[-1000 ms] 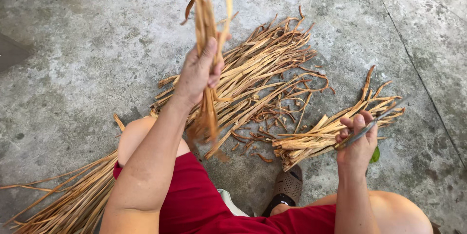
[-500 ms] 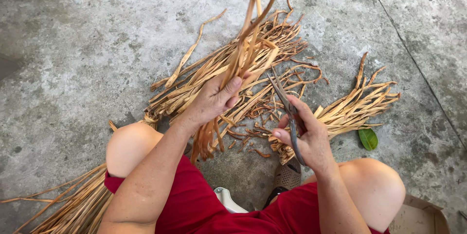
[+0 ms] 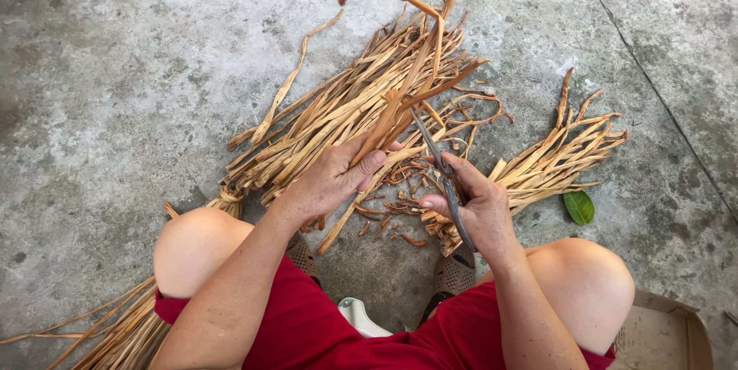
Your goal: The person sits on a small stool and uses shears to trim bundles of dried plant strips. They repeatedly pick up bundles, cut the ends to even them, and place the trimmed bundles back on the floor.
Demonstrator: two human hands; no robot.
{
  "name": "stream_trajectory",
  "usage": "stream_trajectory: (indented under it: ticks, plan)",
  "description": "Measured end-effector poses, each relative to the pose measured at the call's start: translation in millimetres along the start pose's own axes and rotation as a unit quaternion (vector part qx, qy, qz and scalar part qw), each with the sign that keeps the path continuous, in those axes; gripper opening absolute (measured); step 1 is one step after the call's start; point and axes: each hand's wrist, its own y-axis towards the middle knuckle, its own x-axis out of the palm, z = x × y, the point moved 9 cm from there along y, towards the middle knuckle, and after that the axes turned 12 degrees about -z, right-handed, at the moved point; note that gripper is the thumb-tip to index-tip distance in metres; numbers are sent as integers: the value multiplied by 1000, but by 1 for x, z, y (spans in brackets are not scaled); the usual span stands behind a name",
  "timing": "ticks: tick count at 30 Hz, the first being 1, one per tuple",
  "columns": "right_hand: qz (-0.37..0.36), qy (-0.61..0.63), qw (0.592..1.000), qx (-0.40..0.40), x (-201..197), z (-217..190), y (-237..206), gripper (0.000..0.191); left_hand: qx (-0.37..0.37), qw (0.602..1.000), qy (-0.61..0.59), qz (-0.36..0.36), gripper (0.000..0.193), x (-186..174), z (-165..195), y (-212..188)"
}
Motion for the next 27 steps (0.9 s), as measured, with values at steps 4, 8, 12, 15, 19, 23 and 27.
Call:
stream_trajectory:
  ticks: [4,8,12,15,19,23,27]
  plan:
    - [-10,71,993,98,5,27,-6,61,-4,1000,-22,4,45,-1,-3,2]
    - [15,106,989,106,1,35,-10,56,13,999,-41,6,48,-2,-5,3]
    - [22,170,983,63,-13,31,-17,53,5,1000,-13,16,50,-5,-8,1]
    - [-2,68,998,-1,-14,12,-16,65,-4,1000,11,21,51,-6,-11,-1]
    - [-16,-32,998,42,-6,9,-10,81,-4,994,107,31,49,-5,-9,-1]
    - [-11,-64,998,27,-1,0,-7,79,7,983,179,29,47,2,-7,0]
    - [3,-74,997,-38,2,-5,-11,65,47,978,202,34,44,4,0,-1]
